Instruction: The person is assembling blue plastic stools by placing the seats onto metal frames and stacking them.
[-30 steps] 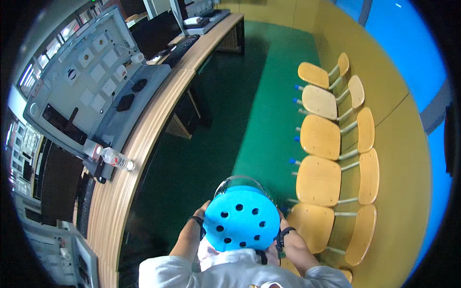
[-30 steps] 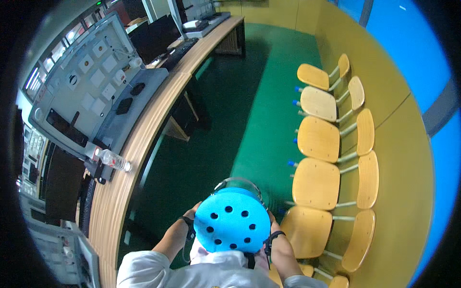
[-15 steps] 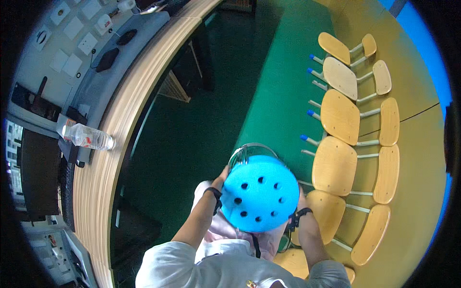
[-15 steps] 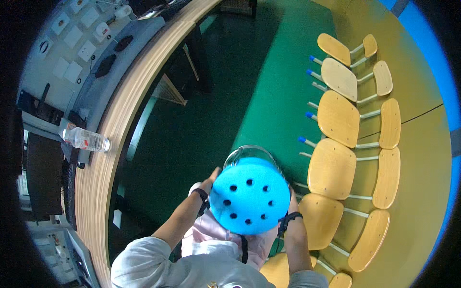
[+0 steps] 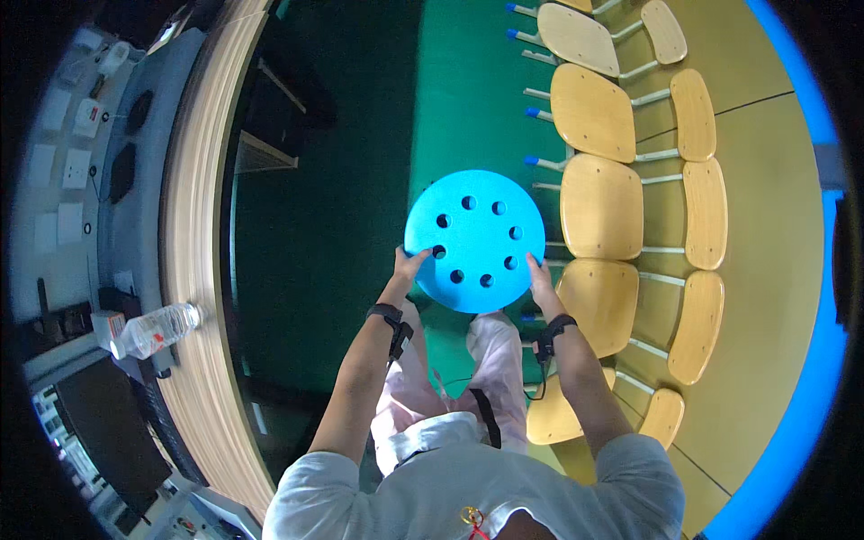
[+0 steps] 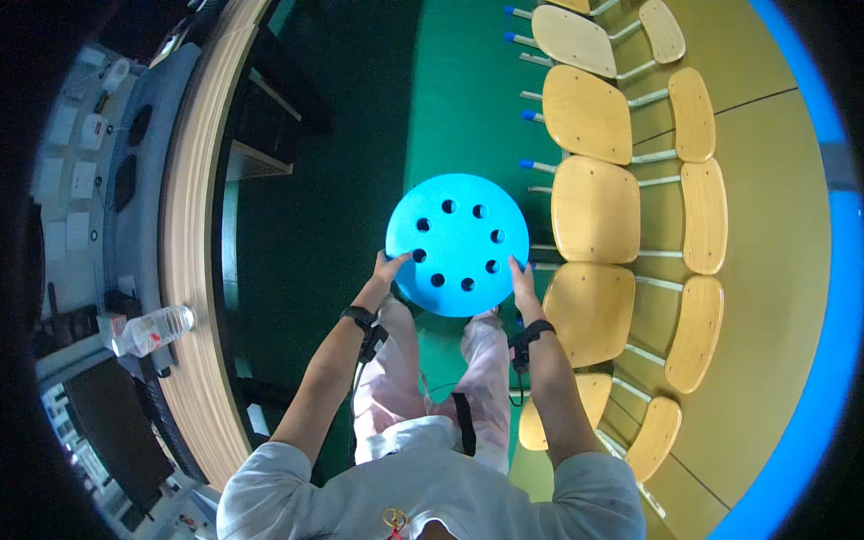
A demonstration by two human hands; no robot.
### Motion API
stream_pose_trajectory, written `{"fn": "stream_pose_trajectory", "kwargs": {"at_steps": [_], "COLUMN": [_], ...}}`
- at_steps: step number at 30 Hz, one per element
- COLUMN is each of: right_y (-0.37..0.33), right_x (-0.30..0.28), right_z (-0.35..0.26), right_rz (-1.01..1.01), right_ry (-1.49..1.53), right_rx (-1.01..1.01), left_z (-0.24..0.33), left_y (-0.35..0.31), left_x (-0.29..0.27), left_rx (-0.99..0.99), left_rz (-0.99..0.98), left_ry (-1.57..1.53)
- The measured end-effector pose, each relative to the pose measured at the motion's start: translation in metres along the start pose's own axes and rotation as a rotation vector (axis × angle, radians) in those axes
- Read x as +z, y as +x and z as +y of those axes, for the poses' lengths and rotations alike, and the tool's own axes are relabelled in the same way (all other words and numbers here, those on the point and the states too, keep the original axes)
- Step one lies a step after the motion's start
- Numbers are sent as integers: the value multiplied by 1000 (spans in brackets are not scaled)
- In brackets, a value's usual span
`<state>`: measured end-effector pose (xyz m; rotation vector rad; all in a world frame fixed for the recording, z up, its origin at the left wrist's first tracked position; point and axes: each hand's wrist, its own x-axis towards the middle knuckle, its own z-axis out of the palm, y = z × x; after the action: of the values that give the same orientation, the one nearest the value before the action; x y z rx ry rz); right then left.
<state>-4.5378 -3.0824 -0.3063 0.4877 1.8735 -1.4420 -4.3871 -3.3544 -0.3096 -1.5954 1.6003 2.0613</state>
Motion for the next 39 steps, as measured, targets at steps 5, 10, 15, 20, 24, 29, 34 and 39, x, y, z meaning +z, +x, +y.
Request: {"fn": "stream_pose_trajectory", "kwargs": {"at_steps": [5,10,15,20,24,29,34,39], "right_y": [-10,26,38,15,-92,-207,-269,-331], "right_x": [5,9,7,-6,-14,-38,-69,-41], "right_z": [-6,-13,-34,-48,-117,-193,-236,-260], "right_rz": [-97,-175,-266,-284,-357,-331,-426,-539], "right_ry": [84,342,360,304,293,204,169,33], "right_rx": [164,142,182,193,89,-34,-61,-221], "left_z": [22,43,61,66,113,158,169,126], "left_y": [-12,13,32,0,-100,-234,-352,-433], "left_x": [-18,-14,-10,-14,-36,-58,-65,-90], "left_rx": [-115,-179,-322,-160,-101,133,303,352], "left_rz": [-85,-110,-133,-166,-113,-147,-75,11], "left_ry": [78,0,20,39,79,-65,-41,-120]}}
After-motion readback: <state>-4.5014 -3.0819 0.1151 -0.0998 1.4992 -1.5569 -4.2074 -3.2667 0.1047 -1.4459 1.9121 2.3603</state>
